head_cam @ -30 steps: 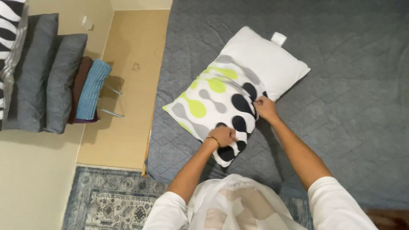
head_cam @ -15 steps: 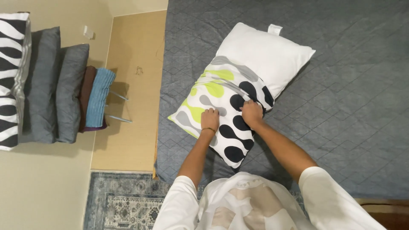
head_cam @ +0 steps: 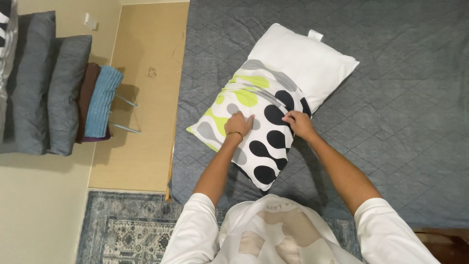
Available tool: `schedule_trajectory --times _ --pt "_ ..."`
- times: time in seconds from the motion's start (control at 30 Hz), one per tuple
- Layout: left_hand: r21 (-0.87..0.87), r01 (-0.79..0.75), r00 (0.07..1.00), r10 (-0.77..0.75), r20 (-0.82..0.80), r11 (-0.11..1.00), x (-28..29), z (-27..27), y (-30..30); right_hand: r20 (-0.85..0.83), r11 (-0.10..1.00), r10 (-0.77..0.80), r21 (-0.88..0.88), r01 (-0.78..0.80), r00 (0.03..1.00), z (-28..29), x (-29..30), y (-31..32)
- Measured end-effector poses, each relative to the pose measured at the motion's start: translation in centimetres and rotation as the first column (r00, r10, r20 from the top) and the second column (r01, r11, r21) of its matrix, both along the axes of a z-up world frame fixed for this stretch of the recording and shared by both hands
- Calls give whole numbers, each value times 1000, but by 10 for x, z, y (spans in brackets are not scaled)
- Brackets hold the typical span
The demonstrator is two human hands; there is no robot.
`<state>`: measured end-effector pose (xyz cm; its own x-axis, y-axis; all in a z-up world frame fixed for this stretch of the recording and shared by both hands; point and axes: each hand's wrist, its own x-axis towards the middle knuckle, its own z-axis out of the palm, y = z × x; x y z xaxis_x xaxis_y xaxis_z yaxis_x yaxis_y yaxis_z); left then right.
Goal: The person places a patterned pillowcase on a bed and inserts a white pillow into it. They repeatedly adjust, flip, and pull the fabric to align the corners and smooth the surface until the pillow is fully enclosed.
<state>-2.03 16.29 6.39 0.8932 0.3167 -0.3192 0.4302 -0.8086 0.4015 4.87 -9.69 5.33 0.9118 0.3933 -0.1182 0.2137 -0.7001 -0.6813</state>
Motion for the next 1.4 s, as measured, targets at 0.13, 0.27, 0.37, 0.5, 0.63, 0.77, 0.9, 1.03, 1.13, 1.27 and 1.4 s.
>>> schedule_trajectory --times 0.13,0.27,0.37,0.5,0.63,0.77,0.9,1.03,1.13,1.27,1.4 --pt "40 54 993 -50 -108 998 36 -75 -1 -141 986 -121 100 135 983 -14 -2 -6" --pt "39 143 978 -135 -159 989 31 -70 -5 -179 978 -117 148 145 977 -18 -6 -5" --pt "65 199 977 -192 -92 978 17 -29 -9 -195 985 -90 125 116 977 -12 -2 -6" --pt "226 360 872 -412 263 905 12 -2 -2 -180 999 43 35 -38 983 3 -3 -3" --pt "391 458 801 -561 207 798 30 21 -3 -167 995 104 28 -100 980 2 1 -4" --pt "524 423 753 -608 252 740 63 -26 1 -155 992 121 49 -115 981 5 1 -7" --pt "639 318 586 -675 448 701 77 -37 5 -120 994 103 56 -97 987 -1 0 -11" --pt "650 376 461 -742 487 661 73 4 23 -15 997 11 71 -10 1000 -30 0 -15" --pt "580 451 504 -730 462 678 60 18 35 210 998 55 20 -60 976 -12 -10 -2" --pt "210 640 743 -665 75 739 40 17 28 442 981 181 -143 -130 878 12 -31 31" --pt "118 688 722 -691 -11 716 26 -3 25 453 951 242 -285 -118 858 -3 -42 48"
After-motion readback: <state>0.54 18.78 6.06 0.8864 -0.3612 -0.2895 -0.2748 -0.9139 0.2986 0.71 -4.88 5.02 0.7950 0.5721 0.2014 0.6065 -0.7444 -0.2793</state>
